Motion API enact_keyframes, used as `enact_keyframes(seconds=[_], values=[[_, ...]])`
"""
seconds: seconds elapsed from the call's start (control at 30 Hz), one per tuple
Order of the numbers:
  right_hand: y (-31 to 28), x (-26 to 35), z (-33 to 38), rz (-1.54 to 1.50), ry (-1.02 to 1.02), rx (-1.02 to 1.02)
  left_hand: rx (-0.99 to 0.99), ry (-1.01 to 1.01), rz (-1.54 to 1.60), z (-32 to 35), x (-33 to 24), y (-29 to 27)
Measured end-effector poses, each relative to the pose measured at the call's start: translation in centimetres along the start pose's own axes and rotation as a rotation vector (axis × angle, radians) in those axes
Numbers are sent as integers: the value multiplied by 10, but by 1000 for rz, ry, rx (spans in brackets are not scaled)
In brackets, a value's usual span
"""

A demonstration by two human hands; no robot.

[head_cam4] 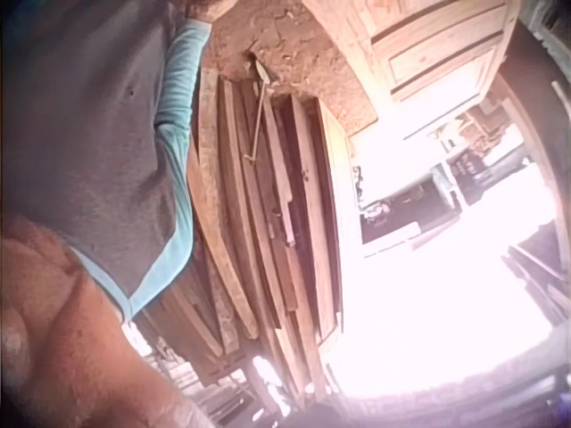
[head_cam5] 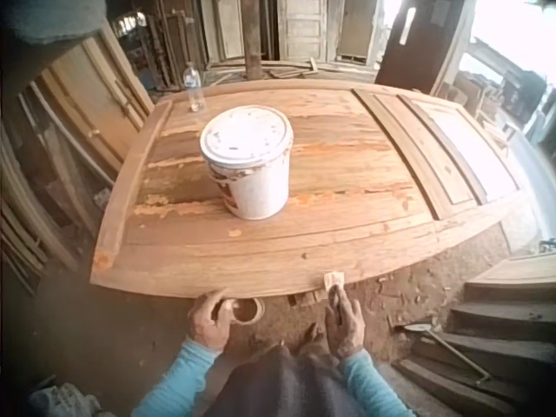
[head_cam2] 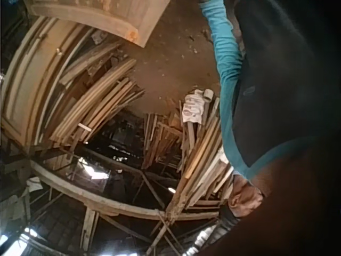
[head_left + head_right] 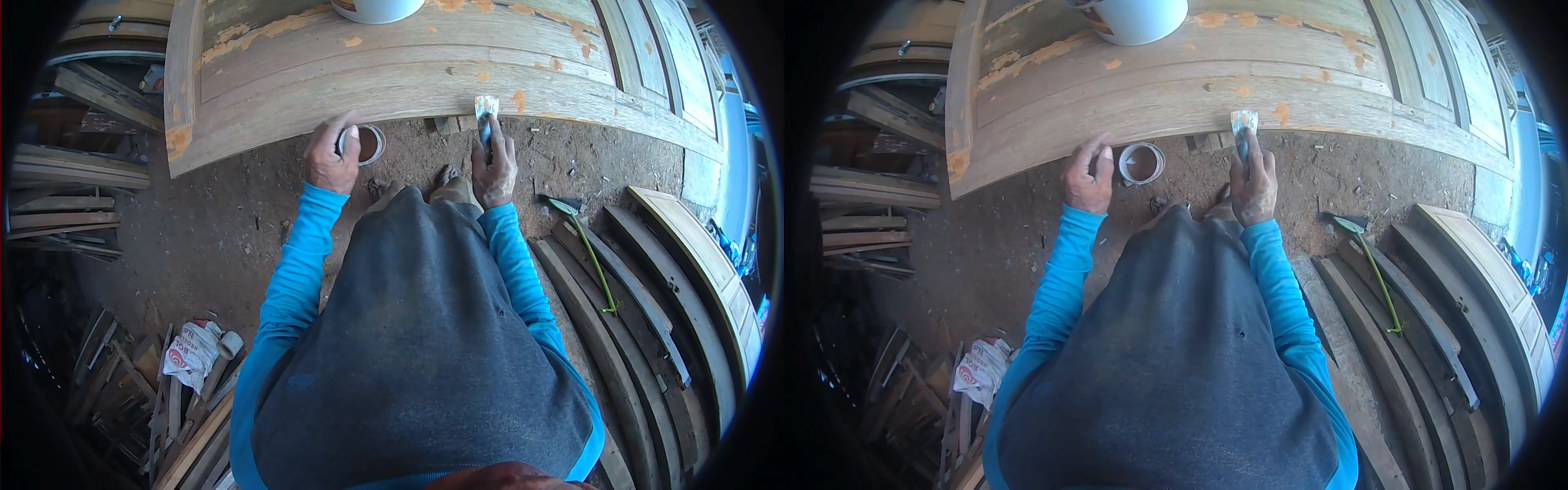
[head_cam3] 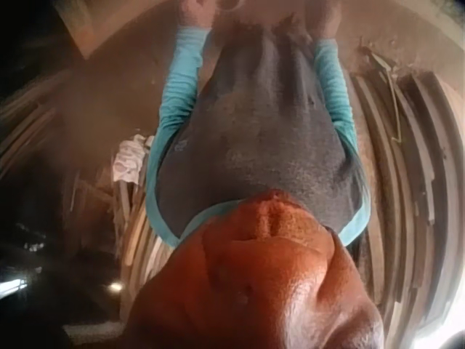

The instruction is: The person applies wood putty to a wooden door using a putty knife, repeatedly dipping the tool into a bucket of orange-colored compound and spreading it over cracks and gaps in the wood surface.

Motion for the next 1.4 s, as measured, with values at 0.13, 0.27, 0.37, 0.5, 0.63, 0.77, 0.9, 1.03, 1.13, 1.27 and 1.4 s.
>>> enact_keyframes(seconds=[0.13, 0.27, 0.37, 0.5, 0.63, 0.77, 0.9, 1.03, 1.13, 1.27, 1.4], values=[[24, -30, 35, 107, 17, 106, -179, 128, -204, -7, 9, -30], [-5, -26, 87, 116, -6, 135, -193, 106, -280, -1, 32, -37], [-35, -7, 71, -36, 78, 1, -169, 121, -317, 2, 33, -33], [-43, -17, 43, -139, 260, -61, -179, 139, -321, 1, 36, -30], [-43, -12, 27, -216, 310, -62, -159, 149, -337, 1, 35, -30], [-40, -17, 22, -248, 384, -46, -121, 126, -323, 3, 39, -30], [-39, -24, 18, -207, 357, -38, -130, 132, -314, 3, 37, -29], [-40, -16, 4, -125, 357, 10, -134, 138, -323, 4, 38, -30], [-31, -14, 2, -85, 295, 69, -94, 106, -318, 4, 39, -30], [-18, 7, 1, -168, 274, 96, -150, 123, -272, 4, 40, -38], [0, 34, -5, -237, 226, 200, -299, 66, -249, 0, 48, -62]])
Point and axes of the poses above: each hand's wrist, its own z-axis away from the middle knuckle, its own y-axis out of the palm, x = y × z, the point moved 7 cm from there along -z, towards the middle knuckle, and after that the axes turned 9 degrees about -y, right-handed, at the moved point
